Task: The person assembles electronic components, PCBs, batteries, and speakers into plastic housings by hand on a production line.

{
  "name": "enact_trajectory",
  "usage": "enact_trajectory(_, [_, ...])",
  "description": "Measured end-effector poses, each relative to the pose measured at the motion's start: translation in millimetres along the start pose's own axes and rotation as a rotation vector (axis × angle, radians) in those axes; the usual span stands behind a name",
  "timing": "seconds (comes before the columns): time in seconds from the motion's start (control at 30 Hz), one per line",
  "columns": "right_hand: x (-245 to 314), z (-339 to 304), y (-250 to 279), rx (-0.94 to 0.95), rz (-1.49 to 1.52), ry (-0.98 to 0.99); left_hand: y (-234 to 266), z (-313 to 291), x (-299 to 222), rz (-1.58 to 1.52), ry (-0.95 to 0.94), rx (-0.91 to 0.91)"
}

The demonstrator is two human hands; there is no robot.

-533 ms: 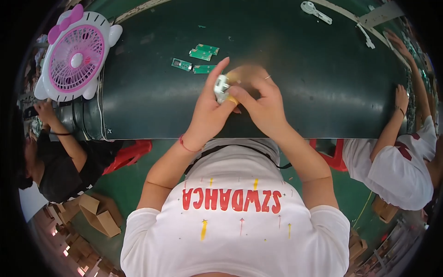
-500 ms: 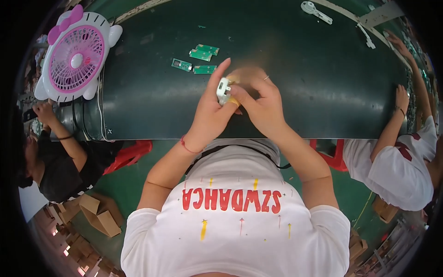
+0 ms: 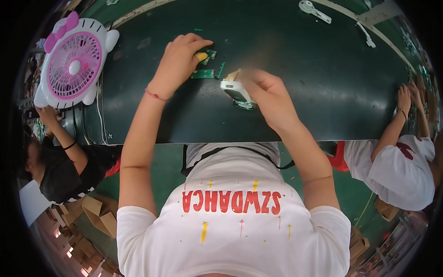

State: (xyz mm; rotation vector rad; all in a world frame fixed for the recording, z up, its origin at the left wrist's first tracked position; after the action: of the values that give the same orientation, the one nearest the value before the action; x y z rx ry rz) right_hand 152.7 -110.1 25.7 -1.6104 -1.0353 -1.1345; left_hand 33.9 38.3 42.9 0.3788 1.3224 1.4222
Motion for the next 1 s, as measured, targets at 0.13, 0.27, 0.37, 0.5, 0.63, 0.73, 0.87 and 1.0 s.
enact_trajectory(0.13, [12.0,-1.8,0.5,0.001,-0.085,0.012,-0.7,-3.8,7.0,-0.005,0.081,0.218])
enact_trajectory(0.27, [23.3,-0.4,-1.6,0.08,-0.064,0.107,19.9,-11.1,-6.4,-0.417,0.257,-0.016])
enact_trajectory(0.37, [31.4,-2.3,-8.7,0.129,-0.048,0.138,25.1,-20.0,-38.5,-0.831,0.205,-0.153])
enact_trajectory(0.5, [45.1,-5.8,-19.8,0.138,-0.154,0.155,32.1,-29.2,-73.6,-0.671,0.048,-0.267])
enact_trajectory(0.63, [52.0,-6.0,-25.4,0.147,-0.116,0.144,31.5,-31.5,-88.4,-0.543,-0.06,-0.317])
enact_trajectory(0.73, [53.4,-5.9,-27.1,0.149,-0.105,0.153,29.6,-33.5,-87.8,-0.536,-0.065,-0.376])
enact_trajectory(0.87, [52.8,-7.1,-27.2,0.145,-0.112,0.159,27.8,-35.2,-87.8,-0.542,-0.071,-0.401])
enact_trajectory(1.0, [53.8,-7.8,-28.8,0.143,-0.138,0.187,29.3,-37.4,-88.1,-0.49,-0.084,-0.415])
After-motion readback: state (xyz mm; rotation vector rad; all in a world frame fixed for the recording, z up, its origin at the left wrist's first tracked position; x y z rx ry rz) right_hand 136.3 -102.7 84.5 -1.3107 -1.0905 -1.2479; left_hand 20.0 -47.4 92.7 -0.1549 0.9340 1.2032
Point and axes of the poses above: each hand's wrist, its own z-axis towards the middle knuckle, its own y-axis out of the back of the hand, x = y × z, the point moved 5 cm from there along z, towards the middle knuckle, and after that the axes turned 7 degrees about -z, right-handed, at the moved point
